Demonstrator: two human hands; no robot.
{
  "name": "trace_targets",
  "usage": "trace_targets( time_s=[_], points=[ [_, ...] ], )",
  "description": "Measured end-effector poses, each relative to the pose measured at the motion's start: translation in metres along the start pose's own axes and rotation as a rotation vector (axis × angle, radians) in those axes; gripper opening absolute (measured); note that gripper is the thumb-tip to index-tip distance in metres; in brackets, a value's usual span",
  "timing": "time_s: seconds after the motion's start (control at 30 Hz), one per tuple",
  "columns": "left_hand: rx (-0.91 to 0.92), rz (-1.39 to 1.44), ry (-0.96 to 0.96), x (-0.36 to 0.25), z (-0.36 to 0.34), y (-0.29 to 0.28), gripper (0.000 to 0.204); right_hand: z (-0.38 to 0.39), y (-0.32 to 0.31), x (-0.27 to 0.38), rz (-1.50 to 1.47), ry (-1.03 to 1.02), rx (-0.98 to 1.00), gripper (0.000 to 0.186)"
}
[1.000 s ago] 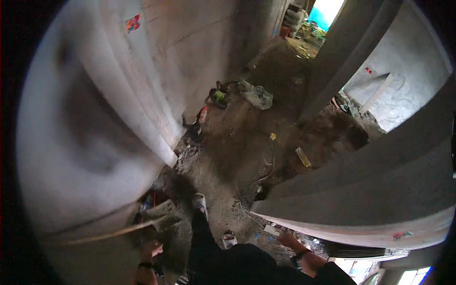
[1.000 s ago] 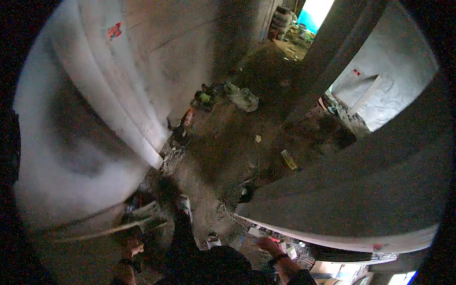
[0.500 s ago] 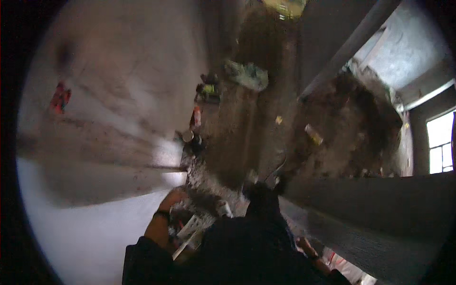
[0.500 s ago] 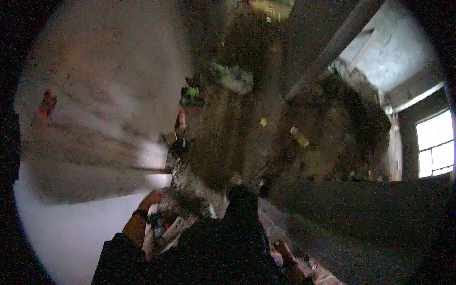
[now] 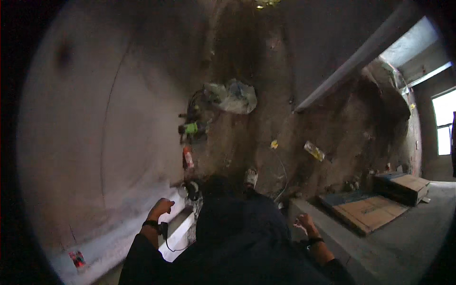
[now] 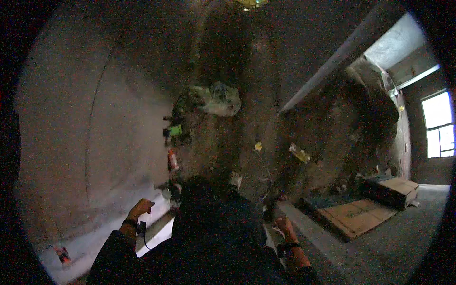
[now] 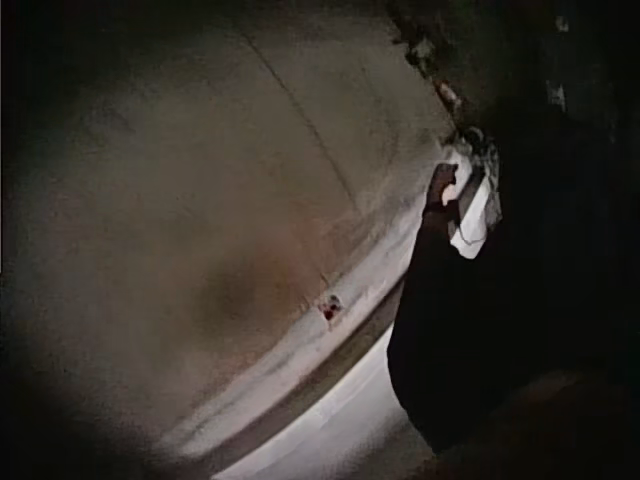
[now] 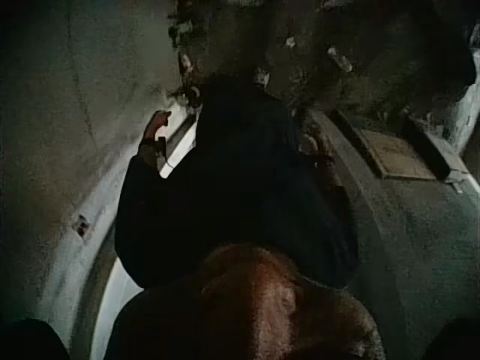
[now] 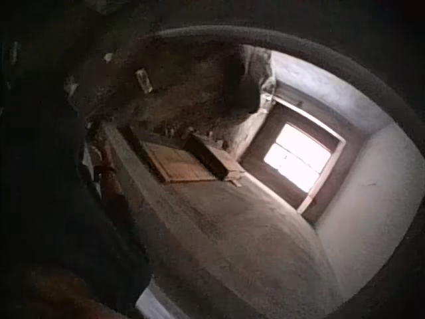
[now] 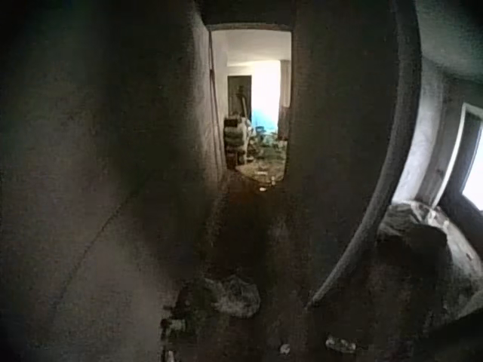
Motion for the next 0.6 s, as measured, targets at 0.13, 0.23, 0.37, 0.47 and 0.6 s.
trace_targets(
  time_s=[0.13,0.23,0.37,0.47,0.6],
  points=[
    [-0.086,0.45,-0.24,-0.03,-0.096,-0.097,0.045,-0.069,-0.048,0.137,-0.319,-0.051,-0.12,0.019],
    [-0.089,0.498,-0.347,-0.064,-0.164,-0.191,0.044,-0.112,-0.055,0.244,0.416,-0.111,-0.207,0.024],
    [-0.266,0.246,-0.039,0.043,-0.258,-0.208,0.035,-0.173,-0.028,0.312,0.318,-0.449,-0.112,0.017],
    [-0.071,-0.152,0.112,0.033,-0.384,-0.31,0.024,-0.179,-0.063,0.317,0.325,-0.535,-0.087,0.011],
    [-0.555,0.545,-0.135,0.045,-0.408,-0.447,0.023,-0.227,-0.011,0.402,0.572,0.142,-0.158,0.05]
  ],
)
Point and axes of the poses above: each hand's wrist, its own z-axis away from the middle knuckle, its own y-axis out of the palm, x = y × z, the point moved 5 cm from there along -z, towards the middle knuckle, and after that the axes turned 1 degree about -x, right-handed, at the moved point
